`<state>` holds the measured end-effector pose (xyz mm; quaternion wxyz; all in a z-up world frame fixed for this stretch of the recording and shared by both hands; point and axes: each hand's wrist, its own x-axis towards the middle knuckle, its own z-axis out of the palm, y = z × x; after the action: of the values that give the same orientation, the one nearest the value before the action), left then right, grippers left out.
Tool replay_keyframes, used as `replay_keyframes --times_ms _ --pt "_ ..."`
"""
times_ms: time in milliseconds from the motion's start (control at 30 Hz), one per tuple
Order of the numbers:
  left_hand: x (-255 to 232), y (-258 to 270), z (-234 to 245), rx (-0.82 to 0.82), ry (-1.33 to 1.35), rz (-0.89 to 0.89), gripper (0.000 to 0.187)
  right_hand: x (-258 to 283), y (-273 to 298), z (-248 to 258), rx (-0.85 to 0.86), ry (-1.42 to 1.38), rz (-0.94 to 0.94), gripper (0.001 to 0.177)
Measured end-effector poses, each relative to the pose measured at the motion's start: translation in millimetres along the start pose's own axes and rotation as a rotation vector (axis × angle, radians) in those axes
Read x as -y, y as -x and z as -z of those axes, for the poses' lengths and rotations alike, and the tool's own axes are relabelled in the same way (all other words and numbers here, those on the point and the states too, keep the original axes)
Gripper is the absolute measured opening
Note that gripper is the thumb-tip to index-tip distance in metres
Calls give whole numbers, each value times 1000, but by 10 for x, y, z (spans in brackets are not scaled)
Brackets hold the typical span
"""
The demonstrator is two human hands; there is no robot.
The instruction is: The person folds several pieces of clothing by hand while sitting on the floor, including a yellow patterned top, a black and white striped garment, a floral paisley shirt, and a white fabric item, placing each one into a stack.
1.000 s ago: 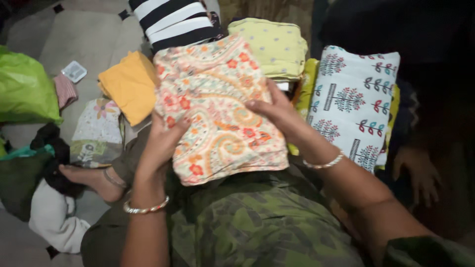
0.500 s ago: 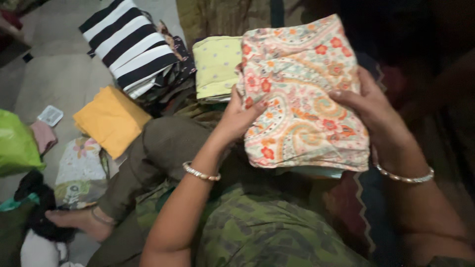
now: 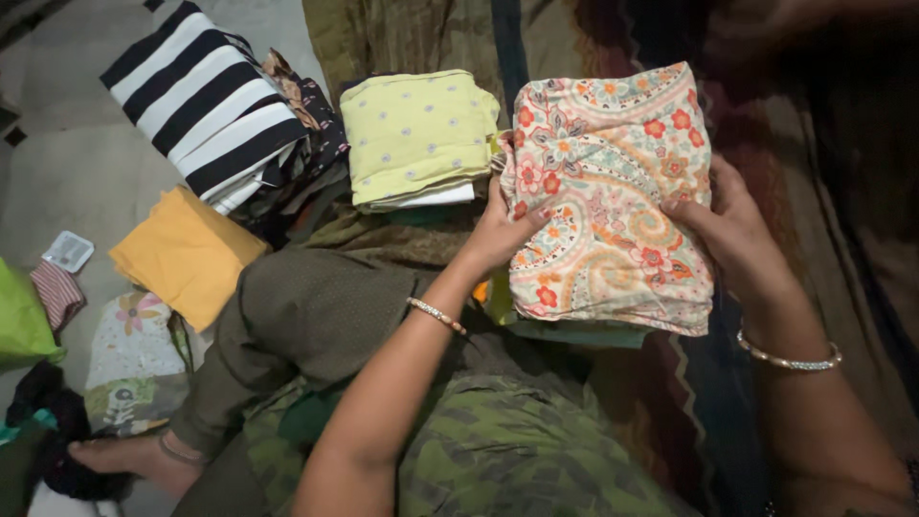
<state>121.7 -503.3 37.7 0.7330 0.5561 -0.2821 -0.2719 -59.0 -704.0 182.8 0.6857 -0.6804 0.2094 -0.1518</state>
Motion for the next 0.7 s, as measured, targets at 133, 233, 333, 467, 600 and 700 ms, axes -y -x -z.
replay_keyframes --times_ms 133,233,333,467,600,700 --pt "-7 -44 -32 -68 164 214 99 -185 -98 93 10 32 -13 71" --pt "-102 -98 -20 -10 282 200 105 -194 -5 110 3 19 -82 71" --pt "-178 -153 -43 59 224 109 99 -109 21 119 51 -39 -161 73" --pt "-154 -155 -68 101 355 92 93 -93 19 234 147 -99 -260 77" --pt "-57 -162 -24 93 304 70 90 -337 -26 301 101 -133 -397 77" --pt "29 -128 -25 76 199 106 89 -460 -47 349 104 -3 -306 75"
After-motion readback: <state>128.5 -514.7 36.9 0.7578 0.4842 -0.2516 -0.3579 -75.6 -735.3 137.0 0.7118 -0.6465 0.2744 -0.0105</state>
